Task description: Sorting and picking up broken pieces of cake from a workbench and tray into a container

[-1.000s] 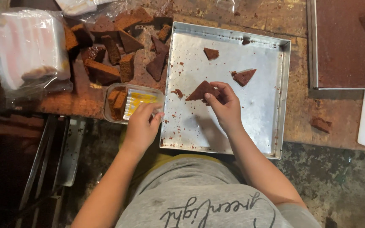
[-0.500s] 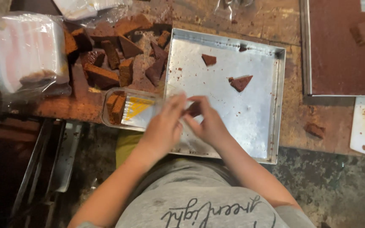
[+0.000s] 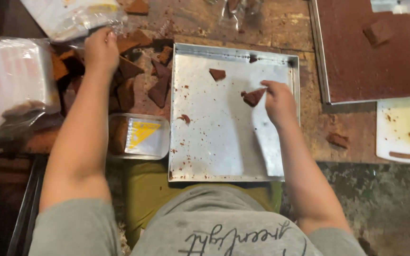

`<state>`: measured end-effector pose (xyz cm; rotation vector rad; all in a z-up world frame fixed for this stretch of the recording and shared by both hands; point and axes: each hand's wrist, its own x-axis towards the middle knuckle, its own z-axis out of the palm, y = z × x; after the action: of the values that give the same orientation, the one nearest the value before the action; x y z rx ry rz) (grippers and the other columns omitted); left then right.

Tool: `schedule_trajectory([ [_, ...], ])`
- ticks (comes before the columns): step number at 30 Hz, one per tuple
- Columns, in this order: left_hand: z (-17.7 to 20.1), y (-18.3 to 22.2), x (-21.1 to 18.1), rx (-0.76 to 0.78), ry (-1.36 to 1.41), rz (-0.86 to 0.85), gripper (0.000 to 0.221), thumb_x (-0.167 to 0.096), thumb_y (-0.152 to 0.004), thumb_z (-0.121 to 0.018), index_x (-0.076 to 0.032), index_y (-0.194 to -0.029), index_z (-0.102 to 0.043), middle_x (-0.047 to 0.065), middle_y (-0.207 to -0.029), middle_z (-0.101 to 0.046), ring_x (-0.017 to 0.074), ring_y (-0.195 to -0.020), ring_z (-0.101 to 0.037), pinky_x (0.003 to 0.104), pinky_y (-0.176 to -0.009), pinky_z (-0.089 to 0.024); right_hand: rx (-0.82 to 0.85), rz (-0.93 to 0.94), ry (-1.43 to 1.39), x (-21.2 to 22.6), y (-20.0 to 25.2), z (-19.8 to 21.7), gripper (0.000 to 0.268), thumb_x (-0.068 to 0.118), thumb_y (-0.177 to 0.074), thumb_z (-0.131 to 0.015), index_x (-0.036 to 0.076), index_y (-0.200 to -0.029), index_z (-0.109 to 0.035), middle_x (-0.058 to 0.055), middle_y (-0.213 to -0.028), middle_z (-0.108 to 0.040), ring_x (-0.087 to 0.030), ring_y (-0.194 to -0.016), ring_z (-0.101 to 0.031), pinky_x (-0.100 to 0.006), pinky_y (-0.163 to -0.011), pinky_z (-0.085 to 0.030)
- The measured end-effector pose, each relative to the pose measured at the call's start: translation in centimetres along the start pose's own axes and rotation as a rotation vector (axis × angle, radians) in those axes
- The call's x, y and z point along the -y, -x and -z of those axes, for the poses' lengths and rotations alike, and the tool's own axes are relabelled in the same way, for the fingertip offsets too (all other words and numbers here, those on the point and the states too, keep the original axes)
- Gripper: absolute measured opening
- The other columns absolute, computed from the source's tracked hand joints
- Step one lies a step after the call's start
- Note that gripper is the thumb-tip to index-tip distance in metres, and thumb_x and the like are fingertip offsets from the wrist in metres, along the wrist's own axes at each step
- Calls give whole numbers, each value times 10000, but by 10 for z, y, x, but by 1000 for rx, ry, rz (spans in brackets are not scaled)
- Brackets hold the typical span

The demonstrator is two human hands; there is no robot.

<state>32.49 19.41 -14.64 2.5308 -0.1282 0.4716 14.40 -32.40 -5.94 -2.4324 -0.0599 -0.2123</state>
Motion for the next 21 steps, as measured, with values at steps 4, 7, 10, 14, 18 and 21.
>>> schedule_trajectory([
  [4, 3, -1, -17, 131, -377, 52, 247, -223, -902, -753, -7, -990, -673, 249, -1000, -609, 493, -963, -556, 600, -755, -530, 214, 148, 341, -86, 11, -45, 672, 37, -763, -594, 127, -1429, -594, -67, -1461, -619, -356, -1345, -540, -520, -1070, -433],
  [7, 18, 4, -57, 141, -292, 15, 214, -170, -893, -766, -74, -1079, -810, 250, -984, -672, 461, -890, -643, 556, -748, -559, 354, -190, 518, -41, 5, -25, 463, 303, -908, -633, 130, -1335, -600, -191, -1104, -624, -453, -1089, -503, -578, -880, -433],
  [10, -10, 43, -90, 214, 193, 96, 168, -250, -905, -792, -238, -1073, -792, 60, -938, -688, 314, -983, -684, 423, -844, -564, 350, -285, 68, -27, 17, -25, 277, 269, -798, -821, 129, -1031, -771, -100, -950, -772, -329, -1037, -706, -458, -887, -524],
  [14, 39, 119, -218, 355, 556, 299, 184, -177, -846, -781, -232, -1019, -806, 50, -927, -763, 262, -992, -720, 376, -889, -557, 284, -417, -615, 45, 39, -50, 236, 137, -871, -819, 138, -1099, -757, 9, -874, -742, -88, -782, -675, -192, -623, -572],
  [18, 46, 157, -259, 549, 964, 445, 226, -68, -907, -733, -90, -1131, -746, 119, -1077, -751, 214, -979, -718, 332, -799, -640, 201, -267, -879, 101, 51, -47, 437, 31, -885, -796, 27, -1306, -679, -98, -978, -754, -131, -807, -697, -247, -677, -613],
  [21, 39, 168, -261, 587, 1102, 457, 244, -39, -938, -678, -32, -1180, -706, 133, -1099, -713, 191, -977, -696, 303, -795, -656, 265, -273, -932, 111, 57, -41, 527, 32, -902, -766, 35, -1404, -607, -103, -1094, -718, -132, -821, -670, -239, -667, -599],
])
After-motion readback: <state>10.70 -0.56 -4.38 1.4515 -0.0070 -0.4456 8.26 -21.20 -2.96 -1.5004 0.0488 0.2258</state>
